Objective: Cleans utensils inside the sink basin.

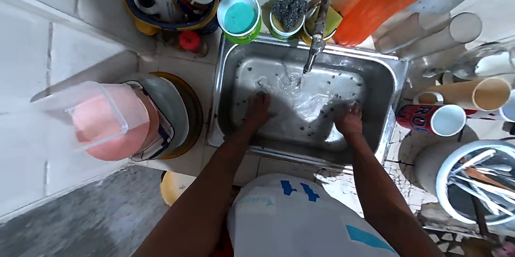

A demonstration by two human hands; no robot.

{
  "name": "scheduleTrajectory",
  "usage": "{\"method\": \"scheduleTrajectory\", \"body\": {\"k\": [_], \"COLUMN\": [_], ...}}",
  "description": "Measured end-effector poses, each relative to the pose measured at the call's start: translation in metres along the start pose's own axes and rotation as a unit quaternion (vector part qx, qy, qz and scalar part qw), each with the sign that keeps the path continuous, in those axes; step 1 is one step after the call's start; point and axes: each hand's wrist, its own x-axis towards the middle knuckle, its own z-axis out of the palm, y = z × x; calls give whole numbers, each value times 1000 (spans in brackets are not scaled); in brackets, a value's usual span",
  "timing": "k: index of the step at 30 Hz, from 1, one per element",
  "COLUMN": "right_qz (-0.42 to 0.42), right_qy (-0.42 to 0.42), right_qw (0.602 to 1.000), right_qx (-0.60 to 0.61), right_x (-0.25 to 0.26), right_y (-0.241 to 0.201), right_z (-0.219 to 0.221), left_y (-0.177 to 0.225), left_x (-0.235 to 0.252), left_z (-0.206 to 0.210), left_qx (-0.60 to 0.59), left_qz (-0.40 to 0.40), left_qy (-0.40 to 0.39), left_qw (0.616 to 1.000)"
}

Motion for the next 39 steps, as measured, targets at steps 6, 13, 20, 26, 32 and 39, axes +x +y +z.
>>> {"method": "scheduleTrajectory", "body": {"k": [6, 13, 20, 26, 32, 39], "right_qz": [70, -31, -287, -111, 67, 50], "right_qy": [-86, -165, -144, 11, -108, -189], "right_qw": [993, 985, 942, 989, 992, 981], "right_qx": [-51, -30, 98, 97, -24, 0], "right_x": [-29, -50, -56, -28, -32, -61], "right_y": [-38, -82, -99, -25, 7, -68], "right_z": [12, 43, 38, 5, 9, 43], "left_y": [13, -5, 7, -14, 20, 66], "left_x": [26, 5, 25, 8, 12, -21], "left_z": [-23, 1, -24, -13, -16, -34], "left_qx": [-107, -36, -65, -6, -30, -57], "left_qz": [-105, -20, -73, 26, -39, 76], "left_qy": [-29, -20, -30, -53, 6, -40], "left_qw": [988, 999, 995, 998, 999, 995]}}
